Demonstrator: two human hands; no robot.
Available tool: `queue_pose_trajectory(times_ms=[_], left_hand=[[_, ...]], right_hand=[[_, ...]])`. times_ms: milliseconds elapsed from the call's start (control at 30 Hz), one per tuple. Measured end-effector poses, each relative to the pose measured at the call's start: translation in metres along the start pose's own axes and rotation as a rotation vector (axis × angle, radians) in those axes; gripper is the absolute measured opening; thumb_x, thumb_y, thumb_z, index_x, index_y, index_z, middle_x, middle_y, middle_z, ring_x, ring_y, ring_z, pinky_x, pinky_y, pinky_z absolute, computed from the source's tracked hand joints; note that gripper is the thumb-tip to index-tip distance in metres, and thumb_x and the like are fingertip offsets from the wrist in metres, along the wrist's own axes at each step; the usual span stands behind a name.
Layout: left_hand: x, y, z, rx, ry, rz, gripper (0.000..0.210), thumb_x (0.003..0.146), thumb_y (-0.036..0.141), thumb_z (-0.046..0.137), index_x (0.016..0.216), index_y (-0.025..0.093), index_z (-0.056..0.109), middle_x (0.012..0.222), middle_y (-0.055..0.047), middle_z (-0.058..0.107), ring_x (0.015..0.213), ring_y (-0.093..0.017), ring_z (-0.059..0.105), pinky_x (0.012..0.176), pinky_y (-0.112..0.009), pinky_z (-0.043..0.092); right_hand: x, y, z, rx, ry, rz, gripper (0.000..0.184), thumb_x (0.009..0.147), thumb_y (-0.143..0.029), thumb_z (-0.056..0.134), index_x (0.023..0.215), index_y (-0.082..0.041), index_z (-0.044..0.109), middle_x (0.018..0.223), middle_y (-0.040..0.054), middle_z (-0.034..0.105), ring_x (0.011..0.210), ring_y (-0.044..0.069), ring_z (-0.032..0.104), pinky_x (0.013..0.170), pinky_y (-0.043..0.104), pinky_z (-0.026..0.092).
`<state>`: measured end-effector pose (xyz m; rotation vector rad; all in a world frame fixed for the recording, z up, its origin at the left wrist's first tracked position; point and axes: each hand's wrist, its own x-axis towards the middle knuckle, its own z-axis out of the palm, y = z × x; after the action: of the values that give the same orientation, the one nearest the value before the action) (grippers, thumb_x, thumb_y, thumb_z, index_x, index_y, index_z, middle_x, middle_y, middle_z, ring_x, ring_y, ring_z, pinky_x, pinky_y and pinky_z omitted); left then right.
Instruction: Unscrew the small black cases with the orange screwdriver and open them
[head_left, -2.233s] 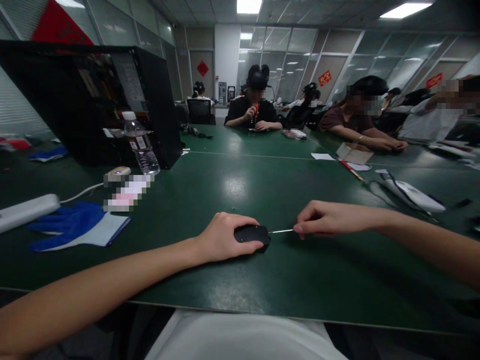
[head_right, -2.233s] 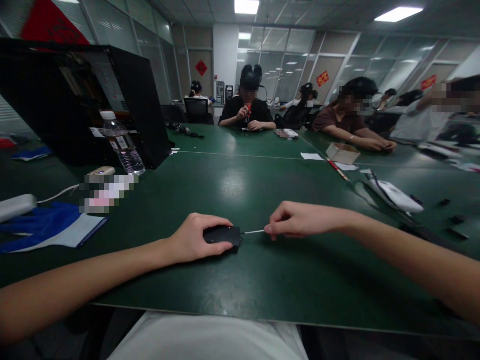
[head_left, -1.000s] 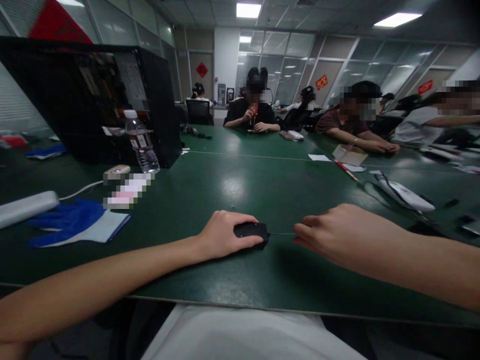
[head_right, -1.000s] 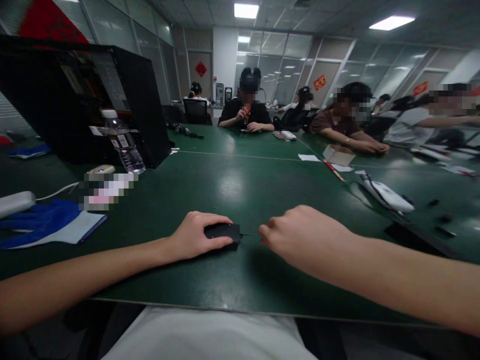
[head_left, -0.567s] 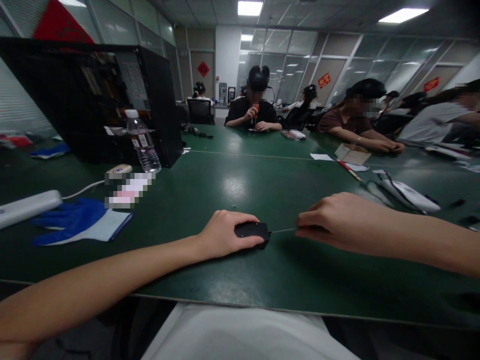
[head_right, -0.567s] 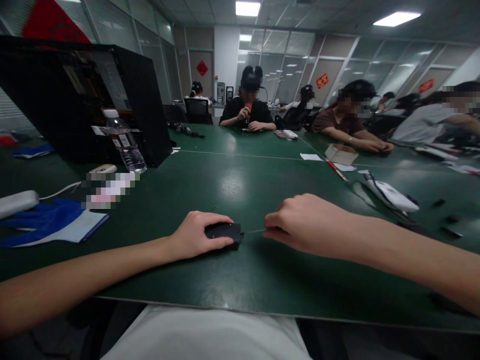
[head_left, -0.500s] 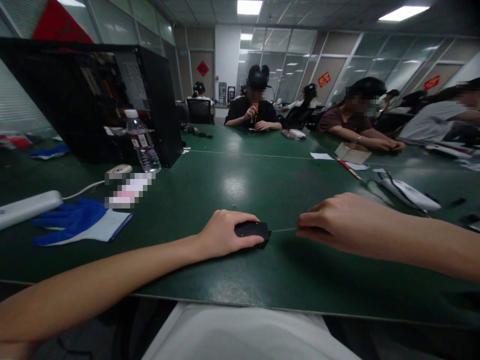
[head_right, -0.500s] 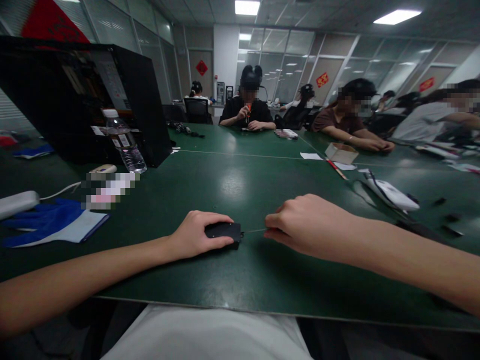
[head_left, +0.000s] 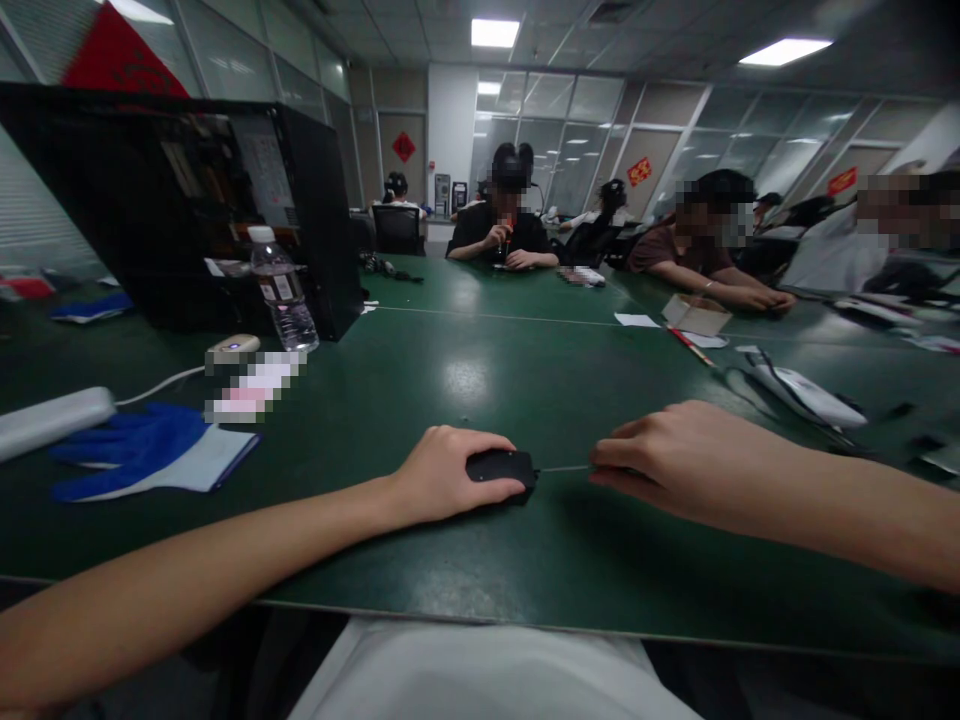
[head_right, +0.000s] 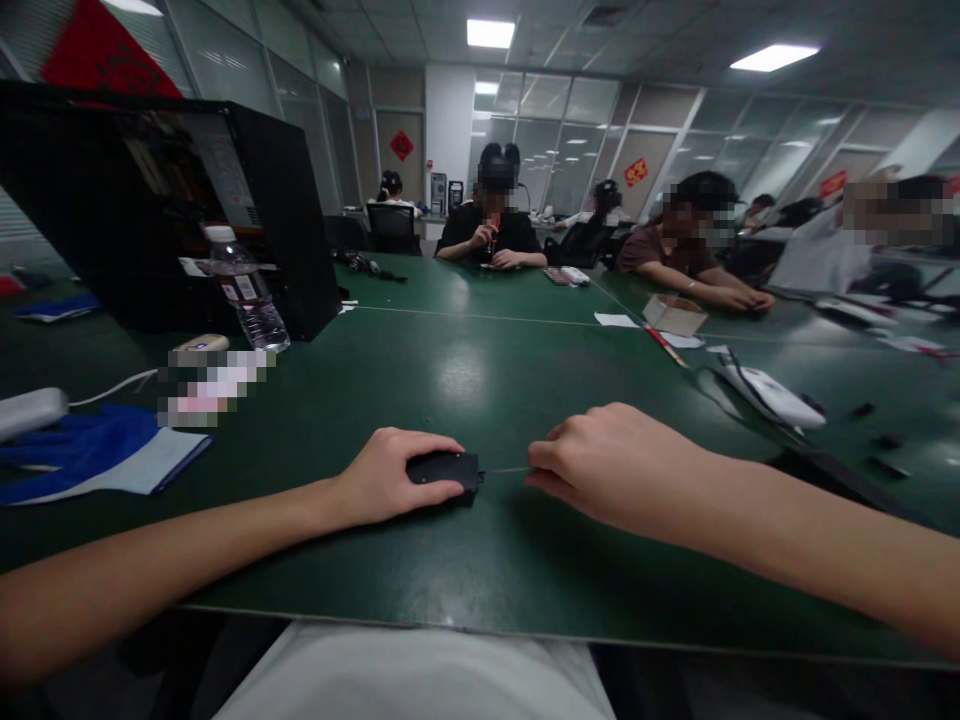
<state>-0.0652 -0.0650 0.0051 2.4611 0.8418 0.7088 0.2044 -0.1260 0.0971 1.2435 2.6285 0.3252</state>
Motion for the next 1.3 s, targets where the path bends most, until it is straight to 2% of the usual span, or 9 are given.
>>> queue_pose_trajectory(times_ms=[367, 933, 1300], left_hand=[[0.001, 0.001, -0.003, -0.008, -0.019, 0.002, 0.045, 0.086, 0.052, 0.073, 0.118, 0.021, 0.075, 0.111, -0.005, 0.08, 0.098, -0.024, 0.076, 0.086, -0.031, 0.054], [0.001, 0.002, -0.005, 0.0, -0.038, 0.003, 0.046, 0.086, 0.051, 0.073, 0.119, 0.019, 0.075, 0.113, -0.006, 0.079, 0.099, -0.025, 0.076, 0.087, -0.032, 0.054], [0.001, 0.001, -0.004, -0.02, -0.04, 0.015, 0.044, 0.087, 0.051, 0.073, 0.119, 0.02, 0.074, 0.111, -0.006, 0.08, 0.097, -0.024, 0.076, 0.086, -0.031, 0.054]], right_hand=[[-0.003, -0.001, -0.005, -0.005, 0.045, -0.01, 0.019, 0.096, -0.025, 0.059, 0.08, -0.022, 0.068, 0.069, 0.0007, 0.07, 0.051, 0.012, 0.058, 0.052, 0.028, 0.016], [-0.001, -0.004, -0.008, -0.033, 0.02, -0.014, 0.019, 0.097, -0.025, 0.057, 0.081, -0.022, 0.068, 0.068, 0.0011, 0.07, 0.051, 0.013, 0.059, 0.052, 0.029, 0.015], [0.003, -0.004, -0.014, -0.099, 0.029, -0.067, 0.019, 0.095, -0.025, 0.06, 0.08, -0.021, 0.07, 0.064, 0.0019, 0.07, 0.046, 0.012, 0.057, 0.05, 0.03, 0.013]])
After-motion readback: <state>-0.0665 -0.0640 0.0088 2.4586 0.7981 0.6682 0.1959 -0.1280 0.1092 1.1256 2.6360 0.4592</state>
